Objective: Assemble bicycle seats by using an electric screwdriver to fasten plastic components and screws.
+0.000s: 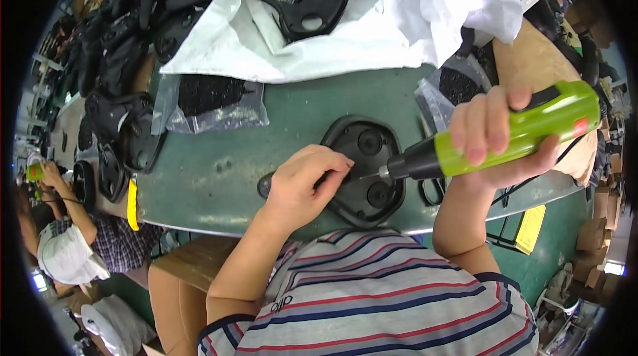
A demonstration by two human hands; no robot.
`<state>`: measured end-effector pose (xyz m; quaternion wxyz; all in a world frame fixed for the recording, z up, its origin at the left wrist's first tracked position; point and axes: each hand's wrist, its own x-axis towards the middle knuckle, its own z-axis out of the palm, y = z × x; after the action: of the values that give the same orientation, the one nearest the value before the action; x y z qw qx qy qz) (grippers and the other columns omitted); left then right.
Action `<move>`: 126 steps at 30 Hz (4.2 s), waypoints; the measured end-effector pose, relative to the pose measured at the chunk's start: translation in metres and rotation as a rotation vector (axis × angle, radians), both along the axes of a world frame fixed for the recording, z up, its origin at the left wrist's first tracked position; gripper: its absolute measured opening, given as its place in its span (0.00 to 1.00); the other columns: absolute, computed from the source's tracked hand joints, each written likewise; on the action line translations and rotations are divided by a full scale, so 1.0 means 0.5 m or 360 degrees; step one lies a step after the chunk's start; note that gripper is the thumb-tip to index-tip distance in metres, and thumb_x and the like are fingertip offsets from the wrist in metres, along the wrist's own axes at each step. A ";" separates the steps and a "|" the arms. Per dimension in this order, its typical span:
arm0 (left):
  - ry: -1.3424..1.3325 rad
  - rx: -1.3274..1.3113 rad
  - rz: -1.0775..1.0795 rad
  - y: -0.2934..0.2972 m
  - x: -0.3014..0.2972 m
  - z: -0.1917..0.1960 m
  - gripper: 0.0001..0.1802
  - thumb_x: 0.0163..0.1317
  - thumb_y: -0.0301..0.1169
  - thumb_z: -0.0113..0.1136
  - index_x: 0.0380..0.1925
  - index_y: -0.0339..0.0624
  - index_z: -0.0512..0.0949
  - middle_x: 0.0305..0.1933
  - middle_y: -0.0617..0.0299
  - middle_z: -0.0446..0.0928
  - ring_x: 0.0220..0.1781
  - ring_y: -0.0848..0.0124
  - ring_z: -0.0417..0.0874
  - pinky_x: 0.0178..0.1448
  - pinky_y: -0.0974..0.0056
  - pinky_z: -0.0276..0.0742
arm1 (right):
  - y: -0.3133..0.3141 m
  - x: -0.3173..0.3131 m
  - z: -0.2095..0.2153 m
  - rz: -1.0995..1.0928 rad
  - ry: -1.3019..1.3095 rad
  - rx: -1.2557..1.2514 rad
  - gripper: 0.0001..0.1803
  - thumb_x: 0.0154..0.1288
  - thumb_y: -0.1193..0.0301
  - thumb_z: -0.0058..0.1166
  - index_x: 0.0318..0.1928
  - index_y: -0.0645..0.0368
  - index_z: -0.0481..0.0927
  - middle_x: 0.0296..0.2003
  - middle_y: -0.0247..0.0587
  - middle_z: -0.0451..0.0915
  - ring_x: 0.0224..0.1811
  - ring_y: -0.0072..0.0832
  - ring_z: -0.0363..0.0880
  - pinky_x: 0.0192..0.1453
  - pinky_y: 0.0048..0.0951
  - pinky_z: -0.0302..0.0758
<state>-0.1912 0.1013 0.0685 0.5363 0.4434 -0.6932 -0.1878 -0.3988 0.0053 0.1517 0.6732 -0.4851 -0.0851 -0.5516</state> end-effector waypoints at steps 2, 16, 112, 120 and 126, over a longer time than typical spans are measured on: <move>-0.0001 -0.0108 -0.0108 0.004 -0.006 -0.005 0.13 0.46 0.12 0.61 0.31 0.37 0.73 0.31 0.56 0.80 0.32 0.66 0.81 0.34 0.68 0.76 | -0.015 -0.001 0.005 0.0167 -0.0058 -0.0091 0.30 0.61 0.44 0.44 0.49 0.57 0.62 0.26 0.34 0.70 0.22 0.28 0.72 0.31 0.34 0.68; -0.0541 -0.0281 -0.0189 0.009 -0.008 0.022 0.14 0.39 0.18 0.61 0.30 0.39 0.71 0.31 0.57 0.77 0.31 0.61 0.78 0.32 0.64 0.76 | 0.006 0.025 0.006 0.0305 0.0147 -0.0624 0.25 0.56 0.53 0.57 0.43 0.56 0.63 0.23 0.34 0.75 0.18 0.28 0.76 0.24 0.27 0.73; 0.2048 0.1058 -0.0518 -0.010 0.074 -0.032 0.03 0.65 0.28 0.49 0.35 0.43 0.67 0.24 0.70 0.60 0.21 0.81 0.56 0.18 0.77 0.53 | 0.053 -0.002 -0.095 -0.0259 0.0597 0.0263 0.27 0.48 0.61 0.65 0.41 0.67 0.67 0.24 0.46 0.75 0.22 0.34 0.77 0.26 0.31 0.75; 0.0416 0.0758 -0.0402 0.017 -0.037 -0.004 0.03 0.58 0.19 0.51 0.30 0.37 0.71 0.25 0.61 0.69 0.25 0.74 0.71 0.30 0.70 0.67 | -0.007 -0.057 0.006 0.0023 -0.0097 0.0309 0.27 0.63 0.47 0.39 0.46 0.59 0.65 0.23 0.33 0.68 0.21 0.27 0.67 0.31 0.33 0.64; 0.0014 0.0339 -0.0416 0.022 -0.039 -0.007 0.06 0.53 0.22 0.59 0.30 0.38 0.72 0.29 0.58 0.73 0.28 0.61 0.73 0.33 0.62 0.70 | 0.000 -0.036 0.000 0.0004 -0.0030 0.0275 0.25 0.62 0.52 0.45 0.47 0.61 0.65 0.22 0.32 0.66 0.19 0.23 0.64 0.30 0.28 0.61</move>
<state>-0.2106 0.1121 0.0648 0.4603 0.4029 -0.7188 -0.3302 -0.4169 0.0054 0.1516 0.7124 -0.4197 -0.0441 -0.5607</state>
